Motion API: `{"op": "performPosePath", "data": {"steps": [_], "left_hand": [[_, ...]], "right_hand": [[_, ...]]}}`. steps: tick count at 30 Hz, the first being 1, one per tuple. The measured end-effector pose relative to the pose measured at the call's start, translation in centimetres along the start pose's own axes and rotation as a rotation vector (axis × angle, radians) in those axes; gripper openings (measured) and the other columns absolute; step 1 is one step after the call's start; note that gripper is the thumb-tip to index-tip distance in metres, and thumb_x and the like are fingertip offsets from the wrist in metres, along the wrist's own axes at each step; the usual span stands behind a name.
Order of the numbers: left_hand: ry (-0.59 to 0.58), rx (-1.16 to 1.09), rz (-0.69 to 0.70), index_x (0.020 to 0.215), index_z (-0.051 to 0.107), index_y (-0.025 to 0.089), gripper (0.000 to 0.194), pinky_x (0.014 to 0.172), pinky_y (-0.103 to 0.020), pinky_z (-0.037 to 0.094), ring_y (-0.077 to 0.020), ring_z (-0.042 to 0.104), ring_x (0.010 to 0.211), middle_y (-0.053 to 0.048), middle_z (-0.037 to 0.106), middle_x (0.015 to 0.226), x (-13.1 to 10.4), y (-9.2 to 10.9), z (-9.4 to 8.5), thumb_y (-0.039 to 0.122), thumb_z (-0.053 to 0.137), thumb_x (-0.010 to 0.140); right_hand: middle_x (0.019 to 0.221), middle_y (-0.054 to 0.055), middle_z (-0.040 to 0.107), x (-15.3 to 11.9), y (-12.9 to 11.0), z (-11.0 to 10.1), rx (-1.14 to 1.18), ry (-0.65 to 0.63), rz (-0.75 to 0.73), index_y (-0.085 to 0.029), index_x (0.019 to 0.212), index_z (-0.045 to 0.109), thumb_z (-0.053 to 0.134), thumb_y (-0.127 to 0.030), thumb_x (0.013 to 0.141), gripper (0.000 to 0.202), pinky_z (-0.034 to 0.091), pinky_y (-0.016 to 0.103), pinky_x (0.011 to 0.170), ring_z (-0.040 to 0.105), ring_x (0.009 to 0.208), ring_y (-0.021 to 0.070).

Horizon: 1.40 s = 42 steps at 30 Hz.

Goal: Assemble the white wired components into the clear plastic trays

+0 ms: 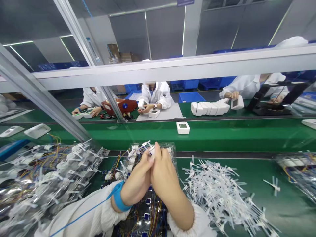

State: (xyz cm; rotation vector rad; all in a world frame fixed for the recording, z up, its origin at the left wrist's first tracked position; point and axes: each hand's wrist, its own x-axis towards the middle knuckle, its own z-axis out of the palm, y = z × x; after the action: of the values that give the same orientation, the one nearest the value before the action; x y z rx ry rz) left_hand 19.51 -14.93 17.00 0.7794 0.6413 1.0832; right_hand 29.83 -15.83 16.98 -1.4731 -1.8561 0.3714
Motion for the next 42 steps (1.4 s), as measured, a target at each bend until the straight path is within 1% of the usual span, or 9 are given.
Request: {"op": "performPosePath", "data": {"steps": [5,10,13,16,18,24,31,37,42], "left_hand": [[0.138,-0.067,0.073,0.104,0.06,0.02,0.032,0.097,-0.035,0.049,-0.0193,0.065,0.1,-0.003,0.065,0.099,2.1,0.0,1.7,0.045,0.07,0.087],[0.082,0.049,0.284,0.109,0.053,0.023,0.041,0.069,-0.026,0.05,-0.0111,0.061,0.07,0.001,0.058,0.092,6.5,3.5,1.2,0.053,0.068,0.086],[-0.081,0.602,0.422,0.117,0.051,0.024,0.038,0.063,-0.025,0.046,-0.0097,0.053,0.062,0.002,0.056,0.087,9.8,6.0,0.2,0.048,0.063,0.09],[-0.231,1.359,0.451,0.124,0.052,0.018,0.041,0.083,-0.034,0.051,-0.0202,0.062,0.09,-0.007,0.06,0.104,12.4,5.7,-0.8,0.041,0.062,0.091],[-0.383,1.747,0.382,0.131,0.048,0.016,0.047,0.093,-0.038,0.05,-0.0251,0.062,0.105,-0.013,0.056,0.122,13.5,3.7,-1.3,0.039,0.06,0.092],[-0.554,1.936,0.275,0.142,0.038,0.015,0.056,0.097,-0.036,0.05,-0.0268,0.063,0.116,-0.016,0.055,0.135,16.1,-2.3,-3.2,0.034,0.059,0.093],[-0.532,2.068,0.307,0.131,0.05,0.017,0.044,0.081,-0.036,0.053,-0.0255,0.069,0.097,-0.014,0.054,0.13,16.4,-2.9,-3.9,0.039,0.058,0.094],[-0.481,2.127,0.386,0.131,0.052,0.018,0.051,0.093,-0.044,0.047,-0.0312,0.058,0.116,-0.012,0.061,0.121,16.0,-3.4,-4.4,0.047,0.064,0.091],[-0.468,2.132,0.415,0.122,0.058,0.017,0.044,0.089,-0.04,0.046,-0.0271,0.059,0.109,-0.011,0.062,0.119,15.7,-3.4,-4.9,0.049,0.061,0.092]], "right_hand": [[0.142,0.015,0.044,-0.4,-0.4,-2.1,0.139,0.011,-0.156,-0.024,0.154,0.028,0.041,-0.009,0.096,0.061,0.043,0.052,0.108,0.045,0.131,0.0307],[0.127,0.01,0.051,-0.8,1.1,-5.5,0.408,0.506,-0.066,-0.025,0.106,0.052,0.056,-0.023,0.098,0.009,0.044,0.048,0.098,0.054,0.118,0.0282],[0.113,0.006,0.055,-1.0,2.3,-7.0,0.707,0.727,-0.033,-0.024,0.094,0.048,0.054,-0.023,0.101,0.01,0.045,0.039,0.091,0.058,0.105,0.0221],[0.104,0.003,0.055,-1.0,2.9,-7.8,0.865,0.814,-0.076,-0.023,0.093,0.05,0.059,-0.02,0.099,0.011,0.044,0.034,0.086,0.057,0.098,0.0197],[0.101,0.003,0.054,-1.0,3.0,-8.0,0.921,0.812,-0.104,-0.023,0.093,0.052,0.061,-0.02,0.098,0.011,0.043,0.035,0.086,0.056,0.096,0.0198],[0.098,0.003,0.052,-1.5,3.0,-8.1,0.977,0.743,-0.1,-0.023,0.092,0.052,0.06,-0.02,0.099,0.011,0.042,0.037,0.089,0.054,0.096,0.0207],[0.095,0.002,0.053,-1.2,3.4,-7.9,0.989,0.674,-0.086,-0.024,0.09,0.052,0.059,-0.02,0.1,0.013,0.041,0.036,0.086,0.053,0.092,0.0204],[0.092,0.002,0.053,-1.0,3.5,-7.7,1.008,0.671,-0.073,-0.024,0.089,0.053,0.062,-0.022,0.099,0.013,0.041,0.036,0.083,0.052,0.089,0.0204],[0.093,0.002,0.052,-1.0,3.5,-7.6,1.016,0.644,-0.056,-0.023,0.089,0.053,0.062,-0.021,0.099,0.013,0.041,0.036,0.084,0.052,0.09,0.0205]]}}
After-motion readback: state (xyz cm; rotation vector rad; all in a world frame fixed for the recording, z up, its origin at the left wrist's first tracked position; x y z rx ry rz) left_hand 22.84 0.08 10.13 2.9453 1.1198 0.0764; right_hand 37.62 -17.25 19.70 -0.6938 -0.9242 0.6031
